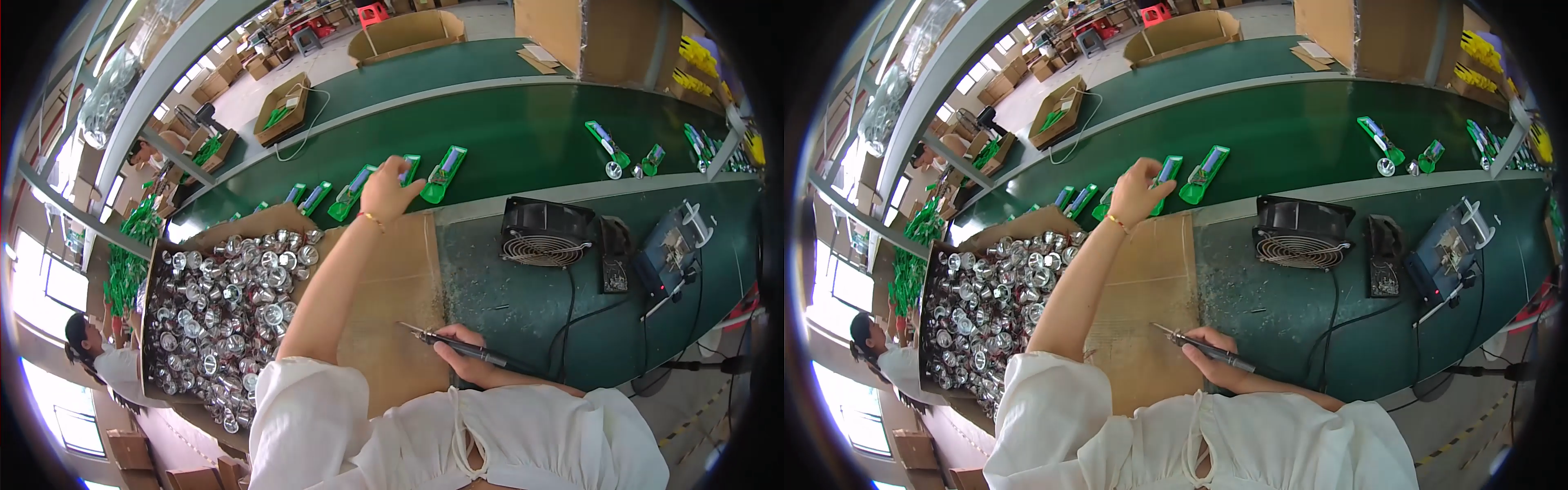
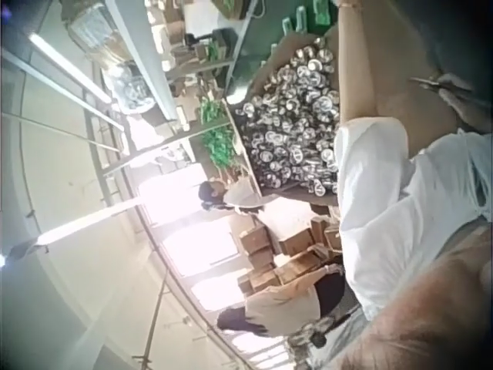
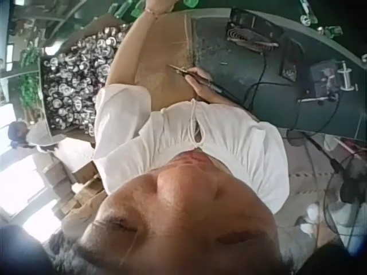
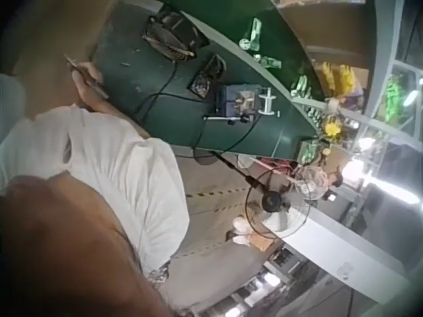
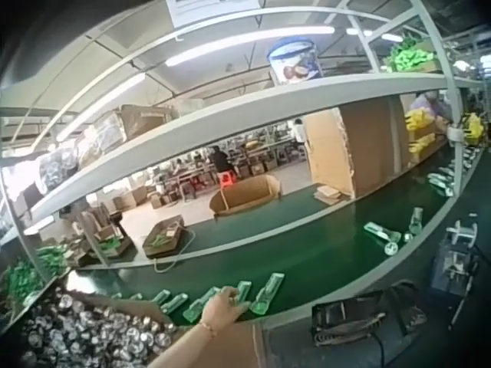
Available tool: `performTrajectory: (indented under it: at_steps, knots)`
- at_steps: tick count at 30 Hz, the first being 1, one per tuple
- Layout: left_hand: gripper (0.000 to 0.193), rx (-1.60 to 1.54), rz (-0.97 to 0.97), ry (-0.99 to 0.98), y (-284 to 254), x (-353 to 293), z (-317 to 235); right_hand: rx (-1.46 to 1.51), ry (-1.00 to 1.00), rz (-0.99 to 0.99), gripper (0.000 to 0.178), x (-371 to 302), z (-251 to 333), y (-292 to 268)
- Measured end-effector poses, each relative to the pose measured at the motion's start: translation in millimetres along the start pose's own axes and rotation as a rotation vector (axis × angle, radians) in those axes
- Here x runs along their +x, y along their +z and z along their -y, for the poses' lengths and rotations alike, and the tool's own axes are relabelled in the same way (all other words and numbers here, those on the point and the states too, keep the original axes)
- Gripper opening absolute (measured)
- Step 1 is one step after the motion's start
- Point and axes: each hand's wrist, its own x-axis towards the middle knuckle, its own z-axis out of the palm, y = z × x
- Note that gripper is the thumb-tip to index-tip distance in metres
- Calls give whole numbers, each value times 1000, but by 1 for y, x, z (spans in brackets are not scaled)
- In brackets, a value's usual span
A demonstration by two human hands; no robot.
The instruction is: Soldering wires onto small circuit boards for lighting components.
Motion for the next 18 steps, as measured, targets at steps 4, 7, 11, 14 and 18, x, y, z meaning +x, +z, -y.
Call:
performTrajectory:
  at_steps: [4, 7, 11, 14, 18]
  knots:
    - [53, 84, 190, 33, 43, 28, 30, -50, -1, -38, 17, 4, 5, -3]
    - [55, 124, 259, -10, 85, 42, 20, -74, 9, -16, 18, 4, 4, -6]
    - [47, 208, 221, -172, 104, 49, 37, -34, 52, 85, 19, 6, 12, -7]
    - [39, 232, 217, -162, 81, 29, 29, -65, 4, 25, 18, 1, 9, -6]
    - [34, 122, 204, -242, 7, -59, 32, 6, 64, -32, 17, 1, -7, -2]
